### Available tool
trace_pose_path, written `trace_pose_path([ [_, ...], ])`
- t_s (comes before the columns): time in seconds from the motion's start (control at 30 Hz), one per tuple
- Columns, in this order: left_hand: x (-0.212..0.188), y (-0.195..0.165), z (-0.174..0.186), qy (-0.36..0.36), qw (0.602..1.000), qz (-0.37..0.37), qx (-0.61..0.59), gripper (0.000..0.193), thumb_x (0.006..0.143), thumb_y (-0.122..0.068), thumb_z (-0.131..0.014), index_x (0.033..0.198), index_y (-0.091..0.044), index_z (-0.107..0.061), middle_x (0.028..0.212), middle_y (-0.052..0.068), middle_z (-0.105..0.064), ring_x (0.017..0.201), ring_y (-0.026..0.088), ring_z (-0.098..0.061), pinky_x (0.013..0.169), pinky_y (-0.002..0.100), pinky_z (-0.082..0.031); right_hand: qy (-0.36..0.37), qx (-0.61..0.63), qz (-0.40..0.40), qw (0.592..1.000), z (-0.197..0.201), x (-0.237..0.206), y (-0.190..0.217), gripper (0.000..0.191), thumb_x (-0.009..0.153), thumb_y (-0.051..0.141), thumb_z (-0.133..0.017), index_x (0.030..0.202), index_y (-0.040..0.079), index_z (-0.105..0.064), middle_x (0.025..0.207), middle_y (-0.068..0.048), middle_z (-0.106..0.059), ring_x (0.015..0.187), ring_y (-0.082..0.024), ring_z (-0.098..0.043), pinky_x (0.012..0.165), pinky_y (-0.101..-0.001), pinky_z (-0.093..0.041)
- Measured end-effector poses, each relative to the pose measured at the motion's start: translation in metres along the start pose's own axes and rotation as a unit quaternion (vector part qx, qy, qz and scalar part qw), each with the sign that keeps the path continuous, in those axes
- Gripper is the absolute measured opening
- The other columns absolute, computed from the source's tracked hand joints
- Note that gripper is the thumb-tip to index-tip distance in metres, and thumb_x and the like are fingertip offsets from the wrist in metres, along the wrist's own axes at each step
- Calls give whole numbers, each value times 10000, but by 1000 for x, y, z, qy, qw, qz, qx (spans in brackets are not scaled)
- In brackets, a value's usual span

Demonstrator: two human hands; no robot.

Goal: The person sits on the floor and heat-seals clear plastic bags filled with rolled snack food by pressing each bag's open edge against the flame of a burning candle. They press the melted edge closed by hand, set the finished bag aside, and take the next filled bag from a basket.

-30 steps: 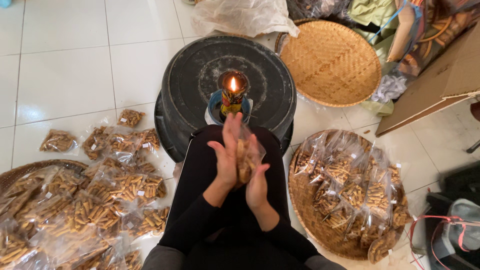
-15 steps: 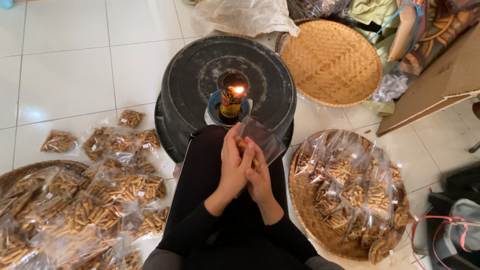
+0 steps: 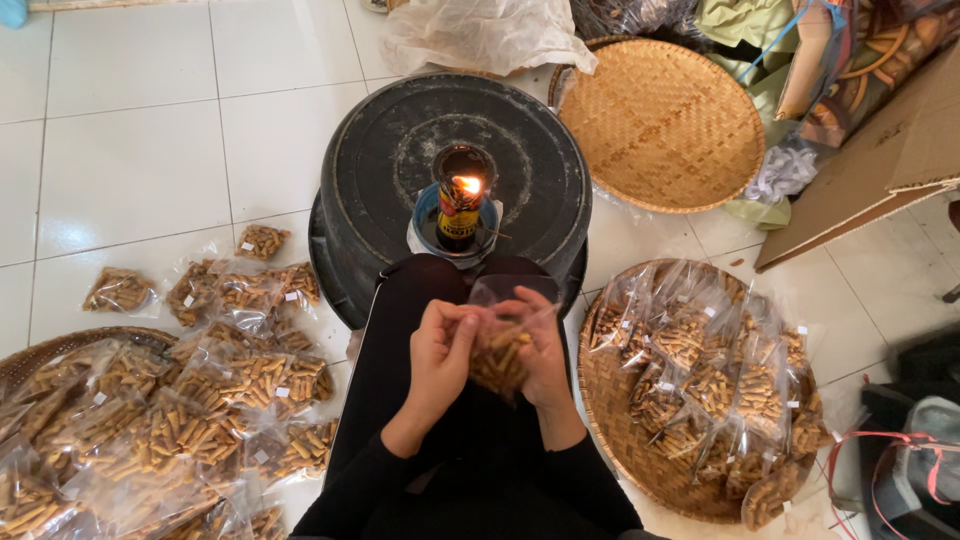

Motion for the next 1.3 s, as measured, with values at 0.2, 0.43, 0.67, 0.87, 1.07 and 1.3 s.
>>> trace_pose_path([
  [0.2,-9,-7,-3,-74,992,-63,82,160,1057,-70,-606,1176,18,-544,987,81,-771,889,118,-742,797,236,-594,-186,-174,112,960,10,-6,19,300,1057,88,-673,1310,-48,-589,1127,-172,-728,1043,-231,-688,955,-331,-539],
  [0.43,-10,-51,-1,-57,967,-138,207,115,939,-54,-739,1043,-7,-743,860,66,-731,732,119,-703,668,229,-544,-173,-82,116,975,12,-11,27,283,1103,152,-559,1190,-75,-704,1142,-183,-745,1063,-246,-710,991,-345,-553],
  [0.67,-14,-85,-6,-54,950,-205,230,37,983,-44,-675,979,-17,-701,928,84,-685,792,130,-654,672,240,-501,-93,-89,170,977,-6,-18,49,208,1066,115,-611,1159,-54,-689,1147,-174,-721,1068,-240,-703,990,-361,-560],
  [0.87,-14,-85,-4,-30,973,-139,179,82,982,-44,-685,1033,9,-722,837,64,-721,752,107,-730,672,214,-566,-129,-25,114,985,19,-13,57,112,1055,49,-625,1091,-43,-680,1060,-167,-724,911,-227,-721,830,-337,-592],
  [1.07,18,-37,17,-68,989,48,121,346,939,-56,-674,1234,-21,-495,769,46,-722,689,104,-701,647,216,-550,-164,-93,31,981,39,24,30,321,959,-2,-668,1243,90,-549,894,-121,-739,732,-176,-713,632,-253,-528],
  [1.3,33,-42,23,20,972,-22,234,184,987,-45,-646,1146,-40,-739,887,57,-755,817,102,-735,728,245,-555,-100,-219,-15,971,34,38,25,219,1051,54,-627,1238,-32,-703,996,-76,-743,852,-128,-691,756,-222,-513],
])
Point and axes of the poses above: each hand's wrist, its own x-axis towards the middle knuckle, its own z-axis out of the back of the hand, y = z × x, the point moved 7 cm from there along x, towards the middle knuckle
